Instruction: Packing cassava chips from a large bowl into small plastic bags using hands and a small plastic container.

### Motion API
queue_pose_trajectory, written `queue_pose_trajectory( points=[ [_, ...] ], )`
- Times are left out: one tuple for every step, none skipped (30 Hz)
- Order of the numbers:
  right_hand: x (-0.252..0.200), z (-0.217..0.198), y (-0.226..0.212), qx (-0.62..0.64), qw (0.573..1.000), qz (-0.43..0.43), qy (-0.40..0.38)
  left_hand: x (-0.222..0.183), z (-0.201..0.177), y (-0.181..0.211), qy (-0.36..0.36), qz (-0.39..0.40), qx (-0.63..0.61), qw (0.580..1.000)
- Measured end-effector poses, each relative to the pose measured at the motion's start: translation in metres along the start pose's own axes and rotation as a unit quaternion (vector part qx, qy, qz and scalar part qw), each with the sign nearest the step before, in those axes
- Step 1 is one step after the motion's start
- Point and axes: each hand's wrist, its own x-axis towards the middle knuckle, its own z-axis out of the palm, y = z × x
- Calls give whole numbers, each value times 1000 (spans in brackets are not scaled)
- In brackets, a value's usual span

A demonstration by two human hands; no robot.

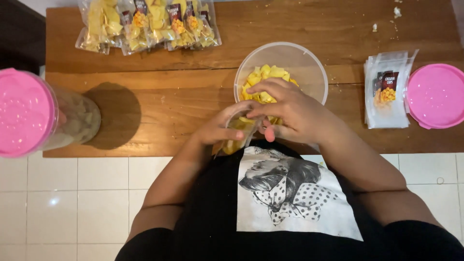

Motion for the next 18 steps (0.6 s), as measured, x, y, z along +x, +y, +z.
queue_pose_trajectory(
  points=[
    [-1,-1,1,1,1000,-3,-2,-1,6,2,3,1,2,1000],
    [-2,-2,1,6,1000,-5,-5,-2,13,5,13,0,15,1000],
    [-2,-3,1,10,1000,-9,-7,-2,18,9,22,-1,32,999],
    [0,-4,2,10,1000,-14,-8,0,14,5,25,1,36,999],
    [1,-3,3,-18,999,-11,-33,0,11,0,29,-5,35,999],
    [2,-2,3,-47,997,-8,-58,0,7,-6,34,-11,33,999],
    [5,3,1,-44,997,-9,-59,-1,8,-8,37,-13,33,999],
    [7,8,-1,-17,996,-11,-89,-2,9,-9,34,-11,70,997],
    [12,12,-3,8,993,-14,-117,-1,7,-9,28,-10,110,994],
    [13,11,0,9,993,-16,-115,-4,11,-5,29,-11,112,993],
    [13,9,2,1,994,-21,-111,-6,14,-2,41,-11,110,993],
    [13,8,5,-7,994,-26,-107,-7,18,1,53,-10,108,993],
    [8,8,20,-6,994,-25,-104,-11,16,-1,51,-12,109,993],
    [4,8,36,41,997,-52,-39,-14,14,-3,69,-10,119,990],
    [0,9,51,87,993,-79,28,-17,11,-3,85,-9,130,988],
    [2,3,55,88,993,-78,32,-17,9,-1,82,-12,132,988],
    [2,-2,57,85,994,-26,60,-17,9,1,92,-14,105,990],
    [2,-6,60,82,992,26,87,-18,8,2,101,-16,78,992]
  ],
)
